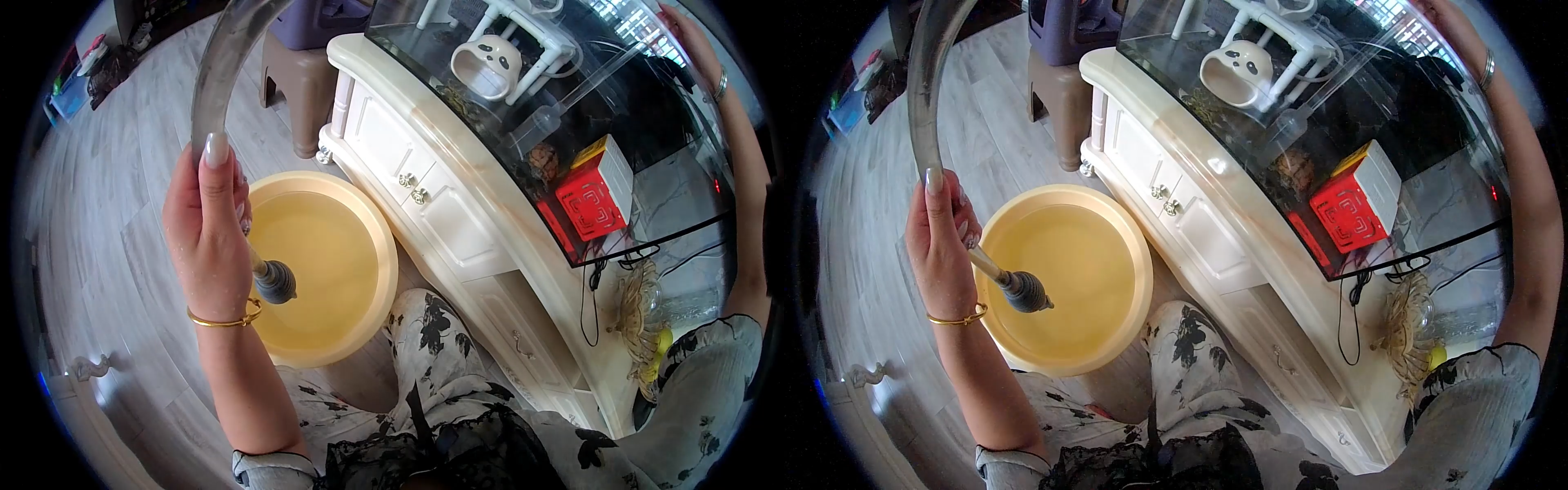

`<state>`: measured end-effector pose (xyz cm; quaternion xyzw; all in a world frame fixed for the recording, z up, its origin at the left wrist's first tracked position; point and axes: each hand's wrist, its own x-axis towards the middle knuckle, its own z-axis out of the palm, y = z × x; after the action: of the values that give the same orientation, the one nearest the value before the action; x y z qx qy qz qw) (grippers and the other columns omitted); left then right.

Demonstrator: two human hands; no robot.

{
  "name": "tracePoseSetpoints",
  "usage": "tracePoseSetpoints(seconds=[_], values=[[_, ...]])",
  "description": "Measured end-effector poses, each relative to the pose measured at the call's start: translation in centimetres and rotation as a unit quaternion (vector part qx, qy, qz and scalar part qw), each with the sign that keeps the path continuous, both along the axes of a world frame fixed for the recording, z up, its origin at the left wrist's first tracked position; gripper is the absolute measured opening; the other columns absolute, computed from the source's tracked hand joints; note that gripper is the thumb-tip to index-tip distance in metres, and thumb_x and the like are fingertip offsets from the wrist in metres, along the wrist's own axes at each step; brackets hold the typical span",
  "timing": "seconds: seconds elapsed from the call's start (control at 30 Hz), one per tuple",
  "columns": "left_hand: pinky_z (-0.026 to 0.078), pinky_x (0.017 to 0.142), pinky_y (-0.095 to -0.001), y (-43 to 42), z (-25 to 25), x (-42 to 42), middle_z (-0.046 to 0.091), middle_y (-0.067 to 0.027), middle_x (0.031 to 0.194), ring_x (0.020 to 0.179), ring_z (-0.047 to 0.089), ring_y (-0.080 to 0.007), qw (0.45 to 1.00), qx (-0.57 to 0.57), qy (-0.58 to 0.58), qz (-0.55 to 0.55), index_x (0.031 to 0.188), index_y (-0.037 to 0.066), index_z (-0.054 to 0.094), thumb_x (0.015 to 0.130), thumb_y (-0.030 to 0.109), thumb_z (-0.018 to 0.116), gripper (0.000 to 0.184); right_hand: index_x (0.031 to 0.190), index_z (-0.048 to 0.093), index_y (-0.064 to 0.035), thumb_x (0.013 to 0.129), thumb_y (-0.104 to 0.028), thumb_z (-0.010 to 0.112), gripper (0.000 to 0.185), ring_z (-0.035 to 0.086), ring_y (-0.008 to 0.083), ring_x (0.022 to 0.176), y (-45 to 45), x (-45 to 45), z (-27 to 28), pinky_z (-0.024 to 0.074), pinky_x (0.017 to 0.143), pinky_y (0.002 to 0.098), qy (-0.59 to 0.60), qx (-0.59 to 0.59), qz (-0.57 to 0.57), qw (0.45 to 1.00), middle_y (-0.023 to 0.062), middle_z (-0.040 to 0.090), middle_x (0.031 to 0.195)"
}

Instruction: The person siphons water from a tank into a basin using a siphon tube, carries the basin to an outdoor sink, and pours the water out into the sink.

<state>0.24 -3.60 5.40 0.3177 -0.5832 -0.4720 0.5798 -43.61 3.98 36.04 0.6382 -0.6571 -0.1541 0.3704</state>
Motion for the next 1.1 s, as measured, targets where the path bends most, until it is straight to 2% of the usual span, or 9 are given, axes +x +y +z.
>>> tracePoseSetpoints(seconds=[0.3,0.33,0.4,0.6,0.7,0.8,0.9,1.0,1.1], values=[[0.024,0.044,-0.0158,0.1,0.1,-0.1,0.035,0.0044,0.058,0.048,0.027,-0.0018,1.0,-0.002,-0.001,0.003,0.078,0.006,0.047,0.088,0.029,0.039,0.026,0.095,0.053,0.0016,0.081,-0.012,0.045,0.021,0.053,0.0191,0.071,0.0,-0.1,0.0,0.043,0.064,0.029,-0.038,0.005,0.02,0.999,0.0119,0.059,0.082],[0.024,0.044,-0.0158,0.1,0.1,-0.1,0.035,0.0043,0.058,0.048,0.027,-0.0019,1.0,-0.003,-0.003,0.005,0.078,0.006,0.047,0.088,0.029,0.039,0.027,0.093,0.053,0.0029,0.081,-0.014,0.045,0.023,0.053,0.0178,0.07,-0.1,0.1,-0.1,0.0426,0.063,0.028,-0.226,-0.048,-0.003,0.973,0.0112,0.059,0.081],[0.024,0.044,-0.0158,0.2,0.2,-0.1,0.035,0.0043,0.057,0.048,0.027,-0.0019,1.0,-0.005,-0.009,0.005,0.078,0.006,0.047,0.088,0.03,0.039,0.027,0.089,0.054,0.0056,0.082,-0.019,0.045,0.028,0.051,0.0153,0.067,-0.7,1.5,-0.8,0.0418,0.06,0.0261,-0.566,-0.147,-0.047,0.81,0.0097,0.058,0.079],[0.025,0.044,-0.0157,0.2,0.2,-0.2,0.035,0.0042,0.057,0.048,0.028,-0.0021,1.0,-0.007,-0.01,0.006,0.078,0.007,0.047,0.088,0.03,0.038,0.027,0.084,0.055,0.0074,0.082,-0.024,0.044,0.033,0.05,0.0138,0.066,-0.4,1.4,-0.7,0.0409,0.058,0.0241,-0.468,-0.107,-0.033,0.876,0.009,0.057,0.076],[0.025,0.044,-0.0155,0.2,0.3,-0.1,0.035,0.0041,0.057,0.048,0.028,-0.0021,1.0,-0.015,-0.018,0.007,0.077,0.007,0.047,0.088,0.03,0.038,0.027,0.083,0.055,0.0079,0.083,-0.024,0.042,0.035,0.051,0.014,0.066,-0.3,1.6,-1.0,0.0411,0.059,0.0233,-0.562,-0.138,-0.019,0.816,0.009,0.057,0.076],[0.025,0.044,-0.0155,0.2,0.3,-0.1,0.036,0.0041,0.057,0.049,0.028,-0.0021,1.0,-0.015,-0.022,0.008,0.077,0.008,0.047,0.088,0.03,0.038,0.027,0.085,0.055,0.0068,0.083,-0.022,0.042,0.031,0.052,0.0144,0.066,0.1,0.2,-0.3,0.0421,0.059,0.024,-0.174,-0.005,0.021,0.985,0.0094,0.058,0.077],[0.025,0.044,-0.0156,0.1,0.2,-0.2,0.036,0.0041,0.057,0.049,0.028,-0.002,1.0,-0.018,-0.021,0.011,0.077,0.008,0.047,0.088,0.03,0.038,0.027,0.09,0.053,0.0048,0.083,-0.018,0.043,0.026,0.053,0.0143,0.066,-1.0,-1.0,0.4,0.0432,0.06,0.0259,-0.552,-0.086,-0.042,0.828,0.0103,0.059,0.078],[0.025,0.044,-0.0156,0.1,0.2,-0.2,0.036,0.0041,0.057,0.049,0.028,-0.0019,1.0,-0.016,-0.019,0.009,0.077,0.007,0.047,0.088,0.03,0.038,0.027,0.093,0.053,0.0017,0.081,-0.014,0.045,0.021,0.055,0.0179,0.068,-0.5,-1.0,0.2,0.044,0.061,0.0292,-0.242,-0.018,0.001,0.97,0.0119,0.06,0.079],[0.025,0.044,-0.0157,0.1,0.3,-0.1,0.036,0.0043,0.058,0.049,0.028,-0.0019,1.0,-0.011,-0.016,0.004,0.078,0.007,0.047,0.088,0.029,0.038,0.026,0.095,0.053,0.0002,0.08,-0.012,0.045,0.021,0.057,0.0235,0.07,0.2,0.0,0.1,0.0439,0.063,0.0322,-0.013,0.014,0.065,0.998,0.0137,0.061,0.08]])
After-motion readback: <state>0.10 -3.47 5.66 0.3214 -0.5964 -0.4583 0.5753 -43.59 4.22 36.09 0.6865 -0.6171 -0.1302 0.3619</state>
